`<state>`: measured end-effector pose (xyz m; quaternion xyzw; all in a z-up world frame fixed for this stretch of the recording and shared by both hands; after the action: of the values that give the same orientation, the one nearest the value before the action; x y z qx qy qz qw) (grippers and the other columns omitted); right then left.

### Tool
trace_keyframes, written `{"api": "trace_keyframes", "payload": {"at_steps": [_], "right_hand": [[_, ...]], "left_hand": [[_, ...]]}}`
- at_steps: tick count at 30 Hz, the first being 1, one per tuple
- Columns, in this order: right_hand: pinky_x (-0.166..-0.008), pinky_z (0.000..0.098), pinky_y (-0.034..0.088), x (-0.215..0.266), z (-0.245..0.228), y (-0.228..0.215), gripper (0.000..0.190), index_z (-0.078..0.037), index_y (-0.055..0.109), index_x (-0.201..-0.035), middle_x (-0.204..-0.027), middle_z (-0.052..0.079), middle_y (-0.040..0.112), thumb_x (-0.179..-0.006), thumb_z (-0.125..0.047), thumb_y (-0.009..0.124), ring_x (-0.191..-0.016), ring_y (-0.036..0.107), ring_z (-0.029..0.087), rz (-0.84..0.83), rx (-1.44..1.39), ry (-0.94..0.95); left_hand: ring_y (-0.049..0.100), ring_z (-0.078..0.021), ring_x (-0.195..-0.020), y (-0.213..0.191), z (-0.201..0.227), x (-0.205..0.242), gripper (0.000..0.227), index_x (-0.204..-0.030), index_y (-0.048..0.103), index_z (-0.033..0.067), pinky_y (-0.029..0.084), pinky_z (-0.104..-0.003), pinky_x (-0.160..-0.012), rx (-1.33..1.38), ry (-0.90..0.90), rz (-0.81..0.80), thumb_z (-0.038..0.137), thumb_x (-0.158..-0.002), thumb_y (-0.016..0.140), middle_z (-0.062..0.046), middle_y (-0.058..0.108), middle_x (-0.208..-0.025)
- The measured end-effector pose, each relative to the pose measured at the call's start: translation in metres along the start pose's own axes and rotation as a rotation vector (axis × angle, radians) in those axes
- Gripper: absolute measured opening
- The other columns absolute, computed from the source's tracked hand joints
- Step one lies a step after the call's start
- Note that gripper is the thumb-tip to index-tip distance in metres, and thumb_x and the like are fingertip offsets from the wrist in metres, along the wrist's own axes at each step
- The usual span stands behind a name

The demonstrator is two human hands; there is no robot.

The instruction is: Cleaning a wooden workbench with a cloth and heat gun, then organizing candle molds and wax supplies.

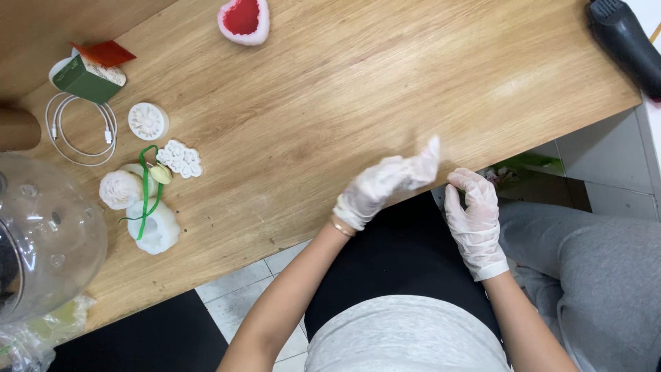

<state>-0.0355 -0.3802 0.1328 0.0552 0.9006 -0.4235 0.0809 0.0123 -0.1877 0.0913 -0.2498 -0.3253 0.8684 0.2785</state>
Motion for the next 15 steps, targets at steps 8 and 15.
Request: {"api": "trace_keyframes", "payload": {"at_steps": [8,15], "right_hand": [[-0.101,0.0413,0.051,0.0,0.015,-0.007,0.02,-0.005,0.065,-0.114,-0.119,0.014,0.067,-0.096,0.0,0.07,-0.113,0.064,0.032,0.002,-0.013,0.002],[-0.101,0.0418,0.05,0.009,0.018,-0.016,0.021,-0.005,0.066,-0.113,-0.12,0.014,0.067,-0.093,0.0,0.07,-0.114,0.063,0.033,-0.047,0.012,0.022]], "left_hand": [[0.069,-0.0283,-0.104,-0.064,-0.066,0.113,0.032,-0.13,0.066,0.0027,0.061,-0.035,-0.087,-0.364,-0.533,0.233,0.0,-0.099,0.058,-0.016,0.067,-0.121],[0.06,-0.025,-0.085,0.028,-0.044,0.098,0.028,-0.123,0.068,0.0093,0.053,-0.037,-0.07,-0.218,-0.496,0.205,0.008,-0.095,0.068,-0.014,0.058,-0.102]]}}
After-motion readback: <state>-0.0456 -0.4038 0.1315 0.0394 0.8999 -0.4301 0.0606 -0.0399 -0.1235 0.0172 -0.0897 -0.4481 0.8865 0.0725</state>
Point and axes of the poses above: each hand's wrist, its own x-axis away from the middle knuckle, its own y-axis out of the palm, z = x × y, the point moved 4 cm from there along -x, towards the middle knuckle
